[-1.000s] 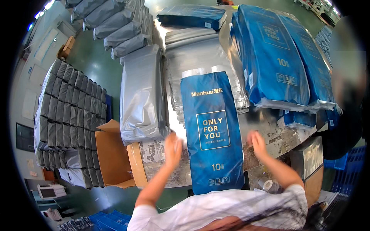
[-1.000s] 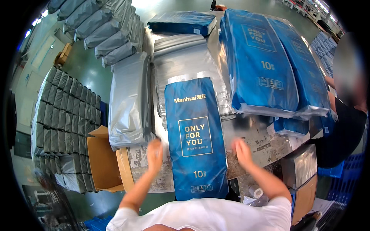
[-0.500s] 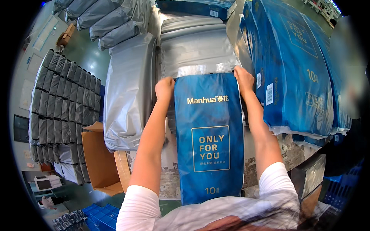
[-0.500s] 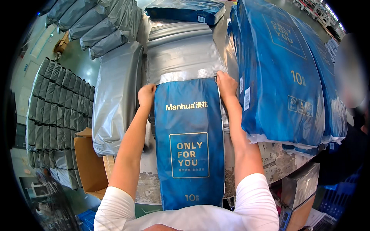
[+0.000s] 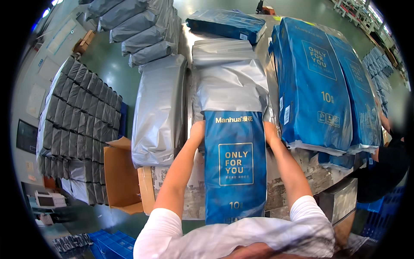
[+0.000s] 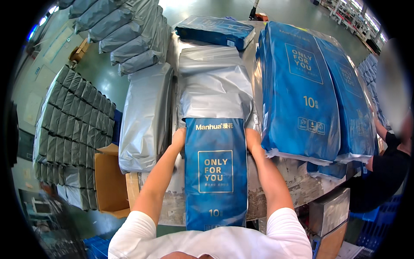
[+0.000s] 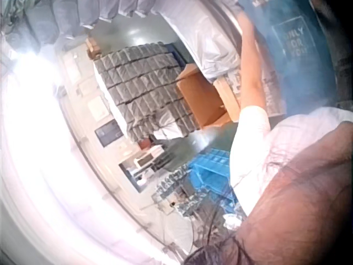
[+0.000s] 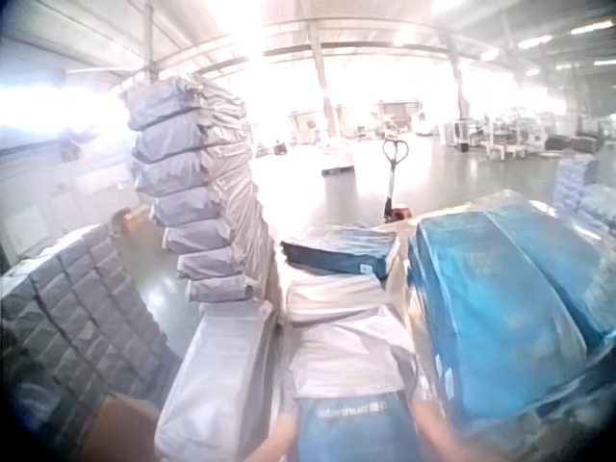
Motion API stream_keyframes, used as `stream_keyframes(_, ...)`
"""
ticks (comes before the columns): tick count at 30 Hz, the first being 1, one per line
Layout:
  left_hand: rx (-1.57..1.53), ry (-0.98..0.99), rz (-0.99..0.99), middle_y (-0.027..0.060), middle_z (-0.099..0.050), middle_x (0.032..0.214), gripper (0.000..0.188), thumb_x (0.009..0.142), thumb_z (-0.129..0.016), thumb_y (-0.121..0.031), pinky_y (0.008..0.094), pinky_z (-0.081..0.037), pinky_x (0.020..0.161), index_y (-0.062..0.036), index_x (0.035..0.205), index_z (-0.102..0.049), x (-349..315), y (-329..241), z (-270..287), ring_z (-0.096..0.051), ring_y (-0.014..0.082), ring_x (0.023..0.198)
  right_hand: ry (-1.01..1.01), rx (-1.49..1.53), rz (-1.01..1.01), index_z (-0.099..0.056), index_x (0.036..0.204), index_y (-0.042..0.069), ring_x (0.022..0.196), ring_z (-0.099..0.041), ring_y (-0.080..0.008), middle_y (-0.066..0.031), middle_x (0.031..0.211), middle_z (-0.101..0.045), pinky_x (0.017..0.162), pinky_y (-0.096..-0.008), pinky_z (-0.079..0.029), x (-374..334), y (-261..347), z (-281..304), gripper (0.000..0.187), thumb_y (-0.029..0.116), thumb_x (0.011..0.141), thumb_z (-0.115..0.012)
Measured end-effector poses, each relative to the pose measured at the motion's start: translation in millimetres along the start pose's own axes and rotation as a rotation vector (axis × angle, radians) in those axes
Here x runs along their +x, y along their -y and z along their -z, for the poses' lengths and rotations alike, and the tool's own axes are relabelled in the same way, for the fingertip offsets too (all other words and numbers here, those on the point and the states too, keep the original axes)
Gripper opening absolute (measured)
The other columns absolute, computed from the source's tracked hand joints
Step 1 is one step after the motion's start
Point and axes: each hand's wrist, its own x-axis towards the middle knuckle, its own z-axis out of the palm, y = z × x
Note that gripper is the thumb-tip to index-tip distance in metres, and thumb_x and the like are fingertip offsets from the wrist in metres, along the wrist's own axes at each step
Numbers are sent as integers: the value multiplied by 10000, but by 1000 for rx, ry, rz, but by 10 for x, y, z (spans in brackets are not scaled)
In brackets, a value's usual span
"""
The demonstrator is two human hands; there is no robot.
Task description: The person places blue packages into grey shipping bags, seals them, and stacks them on a table. The person also moves a blue crate to the side.
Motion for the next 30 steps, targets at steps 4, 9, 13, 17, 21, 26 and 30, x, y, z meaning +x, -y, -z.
stream_keyframes(4, 243, 499, -475, 200, -610, 737, 137, 664, -592, -158, 429, -477, 640, -34, 713, -621, -325, -86, 338, -588, 363, 723, 185, -85, -63, -643, 760, 30, 746, -594, -376, -239, 782, -603, 627, -439, -466, -136, -43, 273, 208, 204, 745, -529)
stream_keyframes(9, 117, 479, -497, 155, -594, 691, 112, 648, -596, -157, 431, -460, 580, -49, 674, -586, -1819, 211, 94, -577, 334, 650, 505, -182, -22, -646, 763, 46, 746, -601, -348, -196, 796, -619, 638, -416, -486, -1334, -268, 58, 178, 193, 713, -558)
stream_keyframes(13, -73, 961, -593, 167, -606, 729, 152, 685, -562, -185, 445, -456, 595, -37, 667, -594, -3190, 159, 201, -581, 353, 689, 937, -198, 286, -649, 756, 38, 715, -604, -346, -186, 752, -620, 638, -433, -483, -3061, -640, -93, 204, 218, 671, -605)
stream_keyframes(17, -343, 817, -422, 185, -603, 710, 174, 707, -544, -188, 449, -458, 607, -29, 688, -612, -3526, 370, -34, -589, 353, 675, 967, -82, 223, -643, 787, 38, 778, -597, -347, -183, 811, -622, 672, -417, -481, -3314, -468, 210, 207, 177, 642, -594)
stream_keyframes(21, 137, 730, -486, 183, -587, 669, 136, 662, -557, -154, 444, -456, 560, -25, 648, -598, -2461, 106, 259, -571, 363, 628, 577, -205, 132, -624, 714, 25, 695, -579, -376, -210, 746, -596, 614, -427, -479, -2192, -162, 464, 142, 145, 658, -573)
stream_keyframes(26, -138, 270, -305, 186, -587, 708, 174, 786, -535, -202, 448, -449, 615, -47, 737, -598, -2548, 97, 47, -566, 367, 684, 230, 270, -268, -606, 660, 8, 531, -564, -259, -131, 567, -568, 530, -336, -467, -2151, -165, 637, 145, 128, 738, -582)
stream_keyframes(30, -303, 290, -257, 166, -588, 693, 215, 789, -554, -241, 429, -445, 582, -42, 716, -591, -2938, 72, 102, -564, 353, 659, 824, 261, -364, -603, 594, 13, 486, -557, -167, -59, 497, -560, 506, -302, -452, -2897, -533, 444, 258, 210, 758, -624)
